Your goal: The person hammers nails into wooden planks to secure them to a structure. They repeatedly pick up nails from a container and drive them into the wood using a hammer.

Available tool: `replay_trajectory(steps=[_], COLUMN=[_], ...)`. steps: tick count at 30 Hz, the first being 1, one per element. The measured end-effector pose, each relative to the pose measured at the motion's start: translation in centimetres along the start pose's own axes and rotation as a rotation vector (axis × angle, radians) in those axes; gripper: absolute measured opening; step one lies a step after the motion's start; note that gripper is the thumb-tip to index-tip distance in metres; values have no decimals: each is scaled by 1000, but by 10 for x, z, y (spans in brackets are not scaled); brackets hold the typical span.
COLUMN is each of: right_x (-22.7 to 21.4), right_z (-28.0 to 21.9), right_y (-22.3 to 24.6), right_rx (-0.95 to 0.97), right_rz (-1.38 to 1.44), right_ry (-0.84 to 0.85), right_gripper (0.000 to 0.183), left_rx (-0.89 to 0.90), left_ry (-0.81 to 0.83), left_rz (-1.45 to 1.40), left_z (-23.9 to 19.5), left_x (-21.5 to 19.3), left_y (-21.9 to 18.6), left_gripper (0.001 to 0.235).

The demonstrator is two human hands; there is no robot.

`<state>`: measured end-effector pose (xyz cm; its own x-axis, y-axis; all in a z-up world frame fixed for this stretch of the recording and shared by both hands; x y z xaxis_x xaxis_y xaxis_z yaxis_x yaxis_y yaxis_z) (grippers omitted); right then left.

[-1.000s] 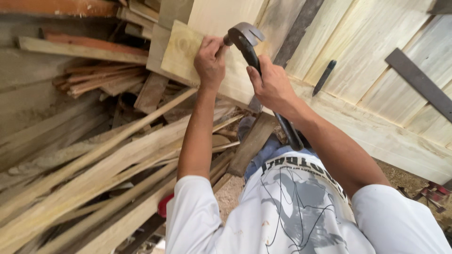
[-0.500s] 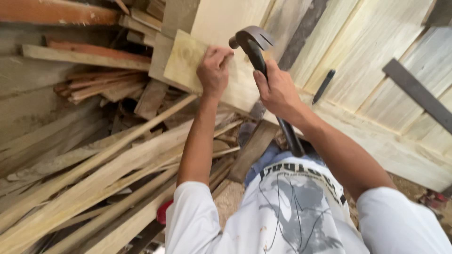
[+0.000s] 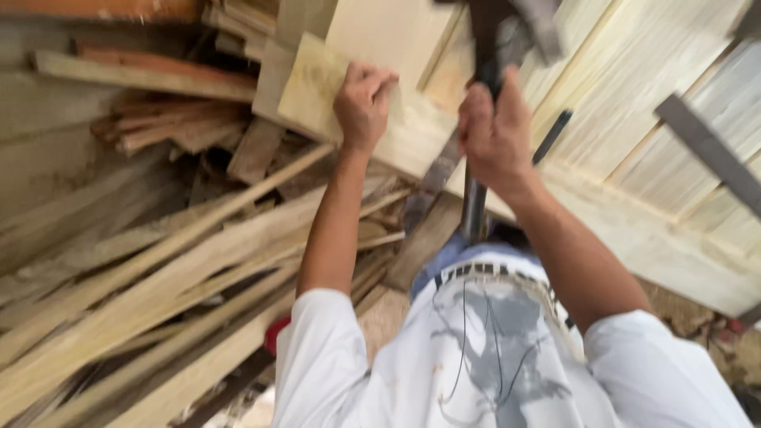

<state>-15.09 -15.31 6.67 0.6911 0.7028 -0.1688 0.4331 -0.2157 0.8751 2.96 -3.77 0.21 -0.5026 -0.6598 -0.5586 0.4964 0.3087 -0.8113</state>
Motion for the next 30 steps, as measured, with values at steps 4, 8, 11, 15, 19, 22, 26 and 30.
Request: replay_trajectory(steps=[4, 8, 11, 15, 19, 22, 26, 30], right_x=[15, 9, -5, 1, 20, 2, 7, 25], right_z=[2, 4, -5, 3, -15, 4, -3, -5], right_y=[3, 15, 16, 24, 21, 14, 9, 3], right_rx=[-102, -236, -48, -144, -296, -29, -102, -309], right_rz=[-267, -448, -95, -202, -511, -288, -106, -598], right_ry=[103, 94, 32, 25, 187, 114, 55, 144], right_gripper=[24, 19, 26, 23, 19, 26, 23, 16], left_rx=[-86, 46, 10, -57, -71, -7, -78, 52], left_ry=[0, -6, -32, -276, -265, -297, -267, -313], left_rz=[-27, -15, -86, -20, -21, -51, -46, 21], left_z=[4, 2, -10, -7, -39, -18, -24, -24], left_x=[2, 3, -10, -25, -34, -27, -28, -30], left_y=[11, 17, 27, 35, 28, 30, 39, 32], left_gripper=[13, 15, 10, 9, 10, 13, 19, 15])
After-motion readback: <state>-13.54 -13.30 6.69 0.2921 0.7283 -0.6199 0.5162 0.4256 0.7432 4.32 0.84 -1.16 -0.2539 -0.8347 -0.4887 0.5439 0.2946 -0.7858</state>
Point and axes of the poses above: each hand's wrist, its own z-axis towards the middle knuckle, its own x-axis out of the palm, y = z × x, the point moved 5 cm from there along z, towards the middle knuckle
